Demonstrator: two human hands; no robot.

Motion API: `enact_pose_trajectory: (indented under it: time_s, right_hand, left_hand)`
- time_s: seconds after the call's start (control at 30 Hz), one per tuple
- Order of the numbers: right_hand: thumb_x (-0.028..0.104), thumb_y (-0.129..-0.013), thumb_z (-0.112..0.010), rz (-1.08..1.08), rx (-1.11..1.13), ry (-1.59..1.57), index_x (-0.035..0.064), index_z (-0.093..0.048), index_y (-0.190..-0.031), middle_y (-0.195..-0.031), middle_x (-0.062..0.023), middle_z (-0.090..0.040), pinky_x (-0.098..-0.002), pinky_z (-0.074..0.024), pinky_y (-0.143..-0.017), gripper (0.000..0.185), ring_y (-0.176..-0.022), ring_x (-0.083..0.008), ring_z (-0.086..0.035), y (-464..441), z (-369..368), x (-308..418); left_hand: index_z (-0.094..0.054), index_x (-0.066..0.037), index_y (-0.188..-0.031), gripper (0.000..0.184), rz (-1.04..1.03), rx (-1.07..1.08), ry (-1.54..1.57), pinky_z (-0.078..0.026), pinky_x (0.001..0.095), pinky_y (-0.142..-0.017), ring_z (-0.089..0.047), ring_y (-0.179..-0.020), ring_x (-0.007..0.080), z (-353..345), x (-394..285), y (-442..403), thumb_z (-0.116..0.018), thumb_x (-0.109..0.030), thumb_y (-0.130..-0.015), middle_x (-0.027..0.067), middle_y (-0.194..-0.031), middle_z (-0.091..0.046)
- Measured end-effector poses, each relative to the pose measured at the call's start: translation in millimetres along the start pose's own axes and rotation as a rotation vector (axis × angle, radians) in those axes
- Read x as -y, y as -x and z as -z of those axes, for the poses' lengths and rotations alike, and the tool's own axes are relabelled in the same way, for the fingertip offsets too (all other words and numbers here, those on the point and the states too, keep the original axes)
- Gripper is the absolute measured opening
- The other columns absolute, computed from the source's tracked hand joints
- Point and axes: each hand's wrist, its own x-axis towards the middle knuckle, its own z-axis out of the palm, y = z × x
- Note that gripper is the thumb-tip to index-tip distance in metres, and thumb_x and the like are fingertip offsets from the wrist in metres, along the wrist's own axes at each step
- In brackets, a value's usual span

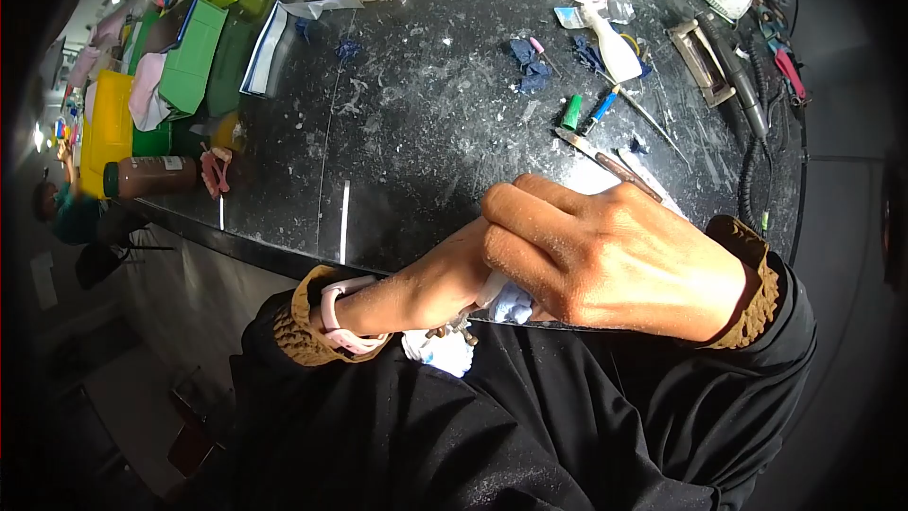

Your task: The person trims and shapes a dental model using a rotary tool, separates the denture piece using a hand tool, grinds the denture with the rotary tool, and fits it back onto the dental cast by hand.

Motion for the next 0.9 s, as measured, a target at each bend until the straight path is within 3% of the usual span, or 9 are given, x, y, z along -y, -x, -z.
enact_pose_trajectory:
  time_s: [0.17, 0.33, 0.67, 0.8, 0.9]
  right_hand:
    - [0.012, -0.059, -0.07, -0.036, -0.036, -0.047, 0.0018, -0.048, -0.085, -0.091, -0.0093, -0.049, -0.0308, -0.0508, -0.048, 0.036, -0.076, -0.0211, -0.059, 2.0, 4.1, -2.0]
    - [0.011, -0.058, -0.072, -0.068, -0.022, -0.129, 0.0025, -0.047, -0.086, -0.092, -0.0094, -0.049, -0.0327, -0.0501, -0.049, 0.038, -0.076, -0.0221, -0.06, 5.3, 5.6, -5.1]
    - [0.017, -0.057, -0.075, 0.002, -0.047, -0.084, 0.0025, -0.049, -0.088, -0.094, -0.0092, -0.051, -0.0323, -0.0498, -0.048, 0.042, -0.077, -0.022, -0.062, 9.5, -0.2, -2.5]
    - [0.017, -0.057, -0.074, -0.093, 0.052, -0.233, 0.0024, -0.05, -0.087, -0.094, -0.009, -0.053, -0.0312, -0.0499, -0.047, 0.042, -0.078, -0.0216, -0.062, 5.2, 9.2, -2.1]
    - [0.019, -0.056, -0.075, -0.055, 0.023, -0.138, 0.0016, -0.05, -0.087, -0.094, -0.0088, -0.054, -0.0305, -0.0499, -0.047, 0.044, -0.078, -0.0212, -0.063, 4.5, 5.2, -2.2]
  left_hand:
    - [-0.051, 0.001, -0.106, 0.023, 0.268, 0.004, 0.435, -0.045, 0.028, -0.076, -0.054, -0.091, 0.0137, 4.5, -14.9, -7.2, -0.045, -0.015, -0.09, 0.0087, -0.098, -0.056]
    - [-0.053, 0.001, -0.099, 0.025, 0.434, 0.009, 0.593, -0.044, 0.0263, -0.07, -0.053, -0.079, 0.0111, 8.4, -25.4, -14.0, -0.041, -0.019, -0.091, 0.0056, -0.086, -0.057]
    - [-0.049, 0.006, -0.104, 0.043, 0.394, 0.001, 0.563, -0.045, 0.028, -0.072, -0.053, -0.085, 0.0134, 2.5, -11.7, 3.4, -0.036, -0.033, -0.091, 0.0095, -0.095, -0.055]
    - [-0.051, 0.003, -0.099, 0.041, 0.515, 0.006, 0.615, -0.043, 0.0252, -0.067, -0.053, -0.079, 0.0116, 8.2, -20.2, -3.1, -0.036, -0.034, -0.091, 0.0057, -0.089, -0.055]
    - [-0.054, 0.001, -0.094, 0.031, 0.464, -0.012, 0.66, -0.046, 0.0244, -0.07, -0.055, -0.081, 0.0107, 2.5, -21.5, -10.3, -0.044, -0.028, -0.092, 0.004, -0.086, -0.057]
